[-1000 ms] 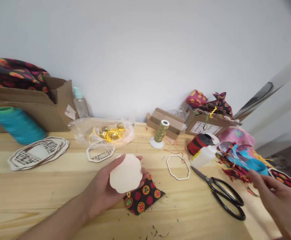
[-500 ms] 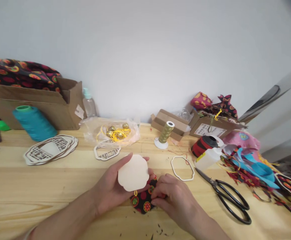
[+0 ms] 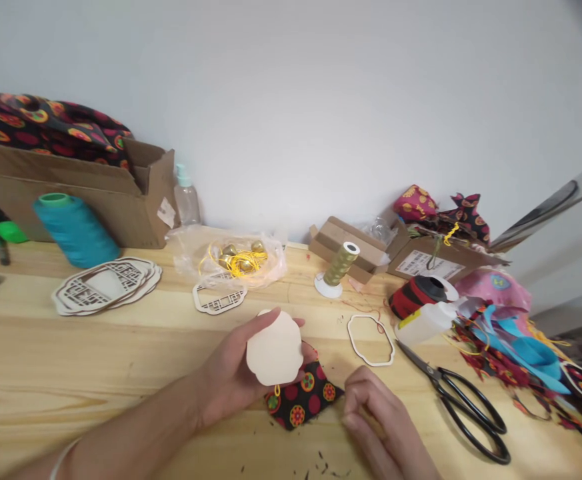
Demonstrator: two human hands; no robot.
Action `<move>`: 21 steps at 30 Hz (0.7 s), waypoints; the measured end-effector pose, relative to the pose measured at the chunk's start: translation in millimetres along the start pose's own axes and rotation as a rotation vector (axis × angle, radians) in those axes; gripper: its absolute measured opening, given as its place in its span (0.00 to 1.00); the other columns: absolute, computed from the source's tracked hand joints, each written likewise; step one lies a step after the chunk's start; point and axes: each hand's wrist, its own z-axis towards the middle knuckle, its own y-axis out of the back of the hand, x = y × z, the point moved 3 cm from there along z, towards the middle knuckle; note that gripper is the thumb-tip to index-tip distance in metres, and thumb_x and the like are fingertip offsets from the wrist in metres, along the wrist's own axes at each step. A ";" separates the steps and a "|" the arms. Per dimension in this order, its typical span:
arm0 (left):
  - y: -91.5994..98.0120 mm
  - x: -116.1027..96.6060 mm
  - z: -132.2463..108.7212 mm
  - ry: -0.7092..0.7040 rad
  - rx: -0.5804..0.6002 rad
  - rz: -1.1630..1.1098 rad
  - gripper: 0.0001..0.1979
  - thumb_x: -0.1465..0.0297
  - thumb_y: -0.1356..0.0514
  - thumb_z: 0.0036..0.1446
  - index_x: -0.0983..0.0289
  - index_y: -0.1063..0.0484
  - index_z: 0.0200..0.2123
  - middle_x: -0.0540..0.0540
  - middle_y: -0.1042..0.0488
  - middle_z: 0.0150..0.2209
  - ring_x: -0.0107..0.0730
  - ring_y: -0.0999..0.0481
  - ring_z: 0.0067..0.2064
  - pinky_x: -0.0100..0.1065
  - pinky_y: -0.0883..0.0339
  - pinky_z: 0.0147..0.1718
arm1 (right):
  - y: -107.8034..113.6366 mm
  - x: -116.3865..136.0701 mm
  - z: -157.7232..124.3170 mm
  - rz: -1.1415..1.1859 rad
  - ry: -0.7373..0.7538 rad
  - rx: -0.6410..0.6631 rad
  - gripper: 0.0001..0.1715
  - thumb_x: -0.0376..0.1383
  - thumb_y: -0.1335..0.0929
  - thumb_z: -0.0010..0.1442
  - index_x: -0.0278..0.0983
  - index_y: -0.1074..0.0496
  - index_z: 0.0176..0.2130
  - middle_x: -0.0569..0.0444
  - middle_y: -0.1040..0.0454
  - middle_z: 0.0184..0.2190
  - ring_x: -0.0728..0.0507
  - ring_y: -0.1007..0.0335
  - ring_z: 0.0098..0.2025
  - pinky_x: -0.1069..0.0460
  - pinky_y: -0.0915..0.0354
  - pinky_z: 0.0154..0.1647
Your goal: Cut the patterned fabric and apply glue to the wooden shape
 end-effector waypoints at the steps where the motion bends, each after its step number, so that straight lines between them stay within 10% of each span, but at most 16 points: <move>1: -0.1 0.1 0.1 0.003 0.001 -0.001 0.23 0.64 0.46 0.53 0.74 0.40 0.48 0.70 0.26 0.35 0.45 0.27 0.40 0.42 0.39 0.42 | 1.0 -0.6 -1.2 -0.019 -0.024 -0.002 0.08 0.29 0.43 0.58 0.40 0.43 0.29 0.57 0.40 0.26 0.49 0.41 0.28 0.56 0.43 0.27; 15: 0.9 1.0 1.1 -0.004 0.061 -0.007 0.21 0.63 0.47 0.54 0.72 0.38 0.46 0.69 0.25 0.34 0.49 0.28 0.42 0.46 0.43 0.46 | -39.2 7.2 22.7 -0.420 0.045 0.107 0.08 0.28 0.37 0.54 0.36 0.32 0.25 0.53 0.30 0.23 0.47 0.34 0.24 0.56 0.38 0.23; 21: 1.0 0.8 1.4 0.021 0.019 0.047 0.23 0.62 0.48 0.54 0.72 0.41 0.49 0.69 0.26 0.35 0.48 0.28 0.42 0.47 0.41 0.44 | -7.9 15.5 -8.1 -0.219 0.139 -0.027 0.13 0.33 0.44 0.61 0.40 0.42 0.25 0.58 0.37 0.21 0.51 0.37 0.22 0.59 0.40 0.21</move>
